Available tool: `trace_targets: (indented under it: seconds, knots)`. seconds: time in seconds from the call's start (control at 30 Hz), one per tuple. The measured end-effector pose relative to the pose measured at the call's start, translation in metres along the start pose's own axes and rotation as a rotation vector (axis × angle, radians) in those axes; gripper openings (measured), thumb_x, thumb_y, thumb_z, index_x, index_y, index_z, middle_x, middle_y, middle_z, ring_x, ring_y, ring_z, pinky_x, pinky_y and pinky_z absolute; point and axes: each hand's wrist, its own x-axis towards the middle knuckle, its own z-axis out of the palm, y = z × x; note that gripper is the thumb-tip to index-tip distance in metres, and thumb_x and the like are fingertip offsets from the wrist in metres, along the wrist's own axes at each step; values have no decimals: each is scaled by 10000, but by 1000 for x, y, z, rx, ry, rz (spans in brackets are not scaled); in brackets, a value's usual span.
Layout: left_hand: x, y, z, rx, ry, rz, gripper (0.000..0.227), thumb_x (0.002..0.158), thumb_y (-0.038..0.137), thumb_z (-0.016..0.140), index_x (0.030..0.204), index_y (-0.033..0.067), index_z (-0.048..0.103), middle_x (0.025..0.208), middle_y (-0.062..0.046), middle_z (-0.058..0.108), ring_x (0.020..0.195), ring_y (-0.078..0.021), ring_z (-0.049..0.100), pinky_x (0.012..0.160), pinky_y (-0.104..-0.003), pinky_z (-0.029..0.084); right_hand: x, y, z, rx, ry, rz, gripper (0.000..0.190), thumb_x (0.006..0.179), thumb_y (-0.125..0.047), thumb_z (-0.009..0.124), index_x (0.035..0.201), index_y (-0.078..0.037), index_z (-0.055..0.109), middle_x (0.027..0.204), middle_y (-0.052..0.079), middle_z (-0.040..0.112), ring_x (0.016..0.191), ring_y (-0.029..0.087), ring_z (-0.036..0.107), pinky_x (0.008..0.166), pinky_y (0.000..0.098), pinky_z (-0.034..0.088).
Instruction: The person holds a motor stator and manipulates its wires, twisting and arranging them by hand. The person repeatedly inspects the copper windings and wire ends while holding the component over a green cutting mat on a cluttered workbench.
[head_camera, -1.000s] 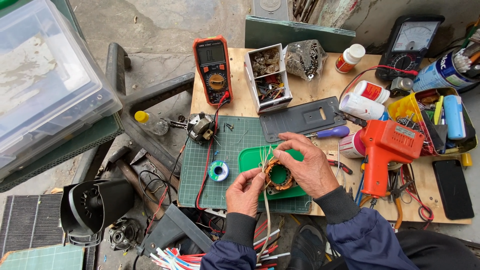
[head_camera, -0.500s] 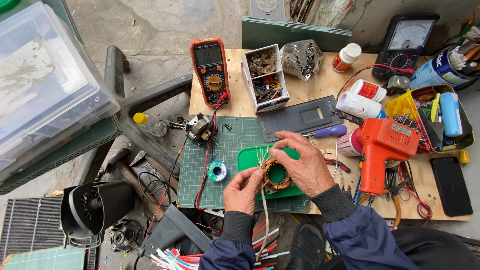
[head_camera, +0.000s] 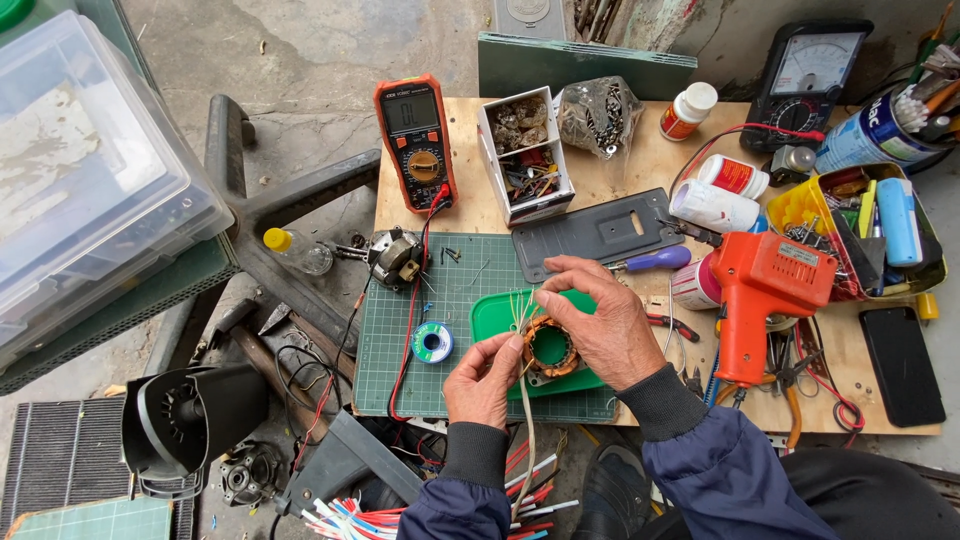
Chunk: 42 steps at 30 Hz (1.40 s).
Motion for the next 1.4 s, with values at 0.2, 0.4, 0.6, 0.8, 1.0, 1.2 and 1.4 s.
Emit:
trace_targets:
  seconds: [0.2, 0.4, 0.6, 0.8, 1.0, 1.2, 1.4]
  knots:
    - [2, -4, 4, 46, 56, 65, 347, 816, 201, 1033, 1101, 42, 916, 880, -113, 832, 803, -122, 730, 772, -266, 686, -8, -26, -17, 130, 61, 172, 219, 1057, -303, 777, 1148, -107, 813, 1404, 192, 747, 1401, 394, 662, 1196, 629, 473]
    - [11, -9, 0, 116, 42, 82, 355, 819, 241, 1029, 1104, 62, 914, 873, -106, 836, 792, -114, 723, 737, -266, 688, -37, 4, -16, 151, 94, 177, 218, 1066, -248, 758, 1156, -57, 813, 1390, 230, 745, 1392, 421, 667, 1202, 634, 470]
    - [20, -8, 2, 165, -3, 104, 338, 819, 265, 1031, 1085, 87, 923, 844, -77, 825, 745, -93, 693, 711, -261, 680, -52, 3, -4, -38, 67, 59, 103, 1023, -207, 795, 1091, -145, 840, 1416, 131, 761, 1415, 387, 657, 1181, 591, 483]
    - [28, -8, 0, 211, -27, 132, 337, 811, 272, 1035, 1075, 92, 926, 837, -73, 823, 733, -93, 705, 701, -269, 692, -55, 10, 5, -77, 10, 22, 116, 1032, -160, 766, 1112, -172, 849, 1478, 99, 709, 1522, 392, 542, 1250, 625, 406]
    - [30, -10, -1, 212, -29, 118, 345, 817, 283, 1032, 1085, 94, 923, 838, -72, 820, 732, -97, 697, 706, -276, 691, -59, 0, 9, -105, -61, 55, 157, 1063, -120, 698, 1154, -128, 826, 1528, 148, 644, 1586, 456, 426, 1269, 703, 353]
    - [25, -6, 2, 185, -25, 119, 350, 821, 282, 1028, 1090, 87, 920, 826, -69, 813, 726, -97, 703, 704, -278, 698, -57, 7, 9, -131, -48, 71, 163, 1076, -152, 694, 1168, -165, 827, 1552, 99, 627, 1605, 413, 416, 1287, 699, 348]
    - [22, -4, 1, 190, -17, 119, 348, 826, 287, 1023, 1096, 93, 920, 814, -56, 810, 709, -83, 701, 690, -262, 694, -60, 2, 12, -159, -87, 94, 184, 1089, -145, 655, 1173, -140, 819, 1583, 125, 591, 1625, 446, 357, 1289, 747, 310]
